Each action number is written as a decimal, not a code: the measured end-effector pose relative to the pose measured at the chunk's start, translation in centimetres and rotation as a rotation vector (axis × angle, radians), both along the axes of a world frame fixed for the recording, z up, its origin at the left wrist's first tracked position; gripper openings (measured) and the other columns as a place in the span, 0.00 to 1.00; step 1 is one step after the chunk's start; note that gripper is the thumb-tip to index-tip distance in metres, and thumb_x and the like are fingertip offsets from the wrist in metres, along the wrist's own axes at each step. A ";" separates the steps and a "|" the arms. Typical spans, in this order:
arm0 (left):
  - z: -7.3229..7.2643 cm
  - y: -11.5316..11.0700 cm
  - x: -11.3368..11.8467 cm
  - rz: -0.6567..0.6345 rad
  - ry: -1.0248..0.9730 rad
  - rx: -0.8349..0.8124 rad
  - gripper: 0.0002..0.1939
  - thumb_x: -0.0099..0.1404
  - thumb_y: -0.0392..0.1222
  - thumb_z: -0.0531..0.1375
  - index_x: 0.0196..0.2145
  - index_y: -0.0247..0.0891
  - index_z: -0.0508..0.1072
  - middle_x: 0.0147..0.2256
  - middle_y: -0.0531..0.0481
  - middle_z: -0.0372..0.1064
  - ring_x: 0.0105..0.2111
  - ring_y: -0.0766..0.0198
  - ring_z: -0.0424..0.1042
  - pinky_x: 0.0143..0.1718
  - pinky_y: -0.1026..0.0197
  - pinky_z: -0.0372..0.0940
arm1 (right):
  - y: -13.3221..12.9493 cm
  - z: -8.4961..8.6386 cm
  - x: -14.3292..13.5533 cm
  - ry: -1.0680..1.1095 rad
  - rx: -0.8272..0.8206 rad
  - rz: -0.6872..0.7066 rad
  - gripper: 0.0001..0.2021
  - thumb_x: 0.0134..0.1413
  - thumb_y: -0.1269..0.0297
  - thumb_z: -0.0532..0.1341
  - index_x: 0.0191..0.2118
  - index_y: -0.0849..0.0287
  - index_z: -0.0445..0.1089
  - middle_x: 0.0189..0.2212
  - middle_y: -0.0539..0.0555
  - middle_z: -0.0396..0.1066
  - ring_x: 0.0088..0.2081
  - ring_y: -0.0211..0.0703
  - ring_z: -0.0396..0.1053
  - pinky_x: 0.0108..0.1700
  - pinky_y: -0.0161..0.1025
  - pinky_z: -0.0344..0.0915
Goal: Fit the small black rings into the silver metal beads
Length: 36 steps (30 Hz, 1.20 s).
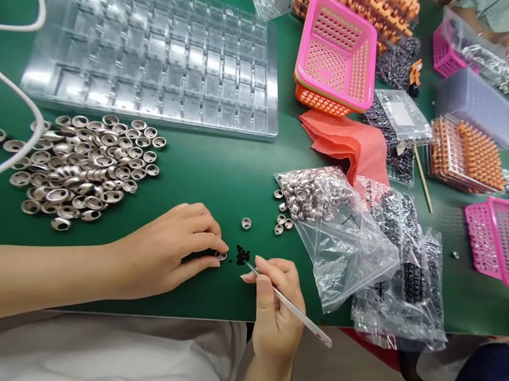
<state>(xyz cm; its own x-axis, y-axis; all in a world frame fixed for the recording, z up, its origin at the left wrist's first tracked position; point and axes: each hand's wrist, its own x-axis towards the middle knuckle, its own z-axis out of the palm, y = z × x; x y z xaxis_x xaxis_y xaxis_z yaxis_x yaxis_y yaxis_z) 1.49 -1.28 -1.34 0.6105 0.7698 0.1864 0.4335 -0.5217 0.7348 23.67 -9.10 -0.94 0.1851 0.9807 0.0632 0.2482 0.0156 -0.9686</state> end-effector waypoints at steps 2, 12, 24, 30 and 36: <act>-0.1 0.0 0.0 -0.004 -0.006 -0.013 0.04 0.71 0.35 0.62 0.42 0.39 0.76 0.37 0.51 0.72 0.41 0.58 0.65 0.41 0.55 0.56 | 0.2 0.2 -0.2 0.067 -0.032 -0.059 0.09 0.66 0.67 0.62 0.46 0.51 0.79 0.40 0.53 0.73 0.35 0.40 0.78 0.38 0.41 0.79; 0.0 0.1 -0.1 -0.010 0.006 -0.035 0.04 0.72 0.36 0.61 0.42 0.41 0.76 0.38 0.51 0.73 0.41 0.58 0.66 0.42 0.55 0.56 | 0.6 0.7 0.7 0.192 -0.168 -0.063 0.05 0.63 0.66 0.65 0.42 0.54 0.78 0.43 0.53 0.75 0.41 0.45 0.82 0.43 0.41 0.82; 0.8 0.3 -0.4 -0.030 0.056 -0.084 0.06 0.73 0.37 0.60 0.43 0.41 0.77 0.40 0.50 0.74 0.43 0.58 0.67 0.44 0.54 0.59 | 0.1 0.9 0.9 0.017 -0.113 -0.098 0.03 0.60 0.68 0.67 0.39 0.55 0.80 0.39 0.54 0.79 0.35 0.42 0.78 0.31 0.37 0.78; 0.5 0.3 -0.4 -0.025 0.043 -0.062 0.05 0.73 0.37 0.60 0.43 0.41 0.77 0.39 0.50 0.74 0.42 0.58 0.67 0.43 0.55 0.59 | -0.1 1.0 1.0 -0.027 -0.201 -0.166 0.04 0.59 0.65 0.69 0.39 0.57 0.80 0.36 0.54 0.80 0.29 0.39 0.77 0.30 0.36 0.76; 0.2 0.3 -0.3 -0.014 0.013 -0.032 0.05 0.73 0.36 0.60 0.42 0.41 0.76 0.38 0.51 0.74 0.41 0.58 0.67 0.41 0.55 0.57 | 0.0 0.9 0.9 -0.036 -0.219 -0.177 0.04 0.58 0.64 0.69 0.39 0.57 0.79 0.35 0.53 0.80 0.28 0.38 0.76 0.28 0.34 0.75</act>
<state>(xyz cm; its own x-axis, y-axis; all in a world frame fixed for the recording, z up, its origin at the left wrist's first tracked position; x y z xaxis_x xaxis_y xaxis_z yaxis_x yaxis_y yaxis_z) 1.17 -0.98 -1.13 0.6235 0.7666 0.1537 0.4363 -0.5043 0.7452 24.61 -9.09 -0.08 0.3561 0.9244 -0.1367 0.2629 -0.2395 -0.9346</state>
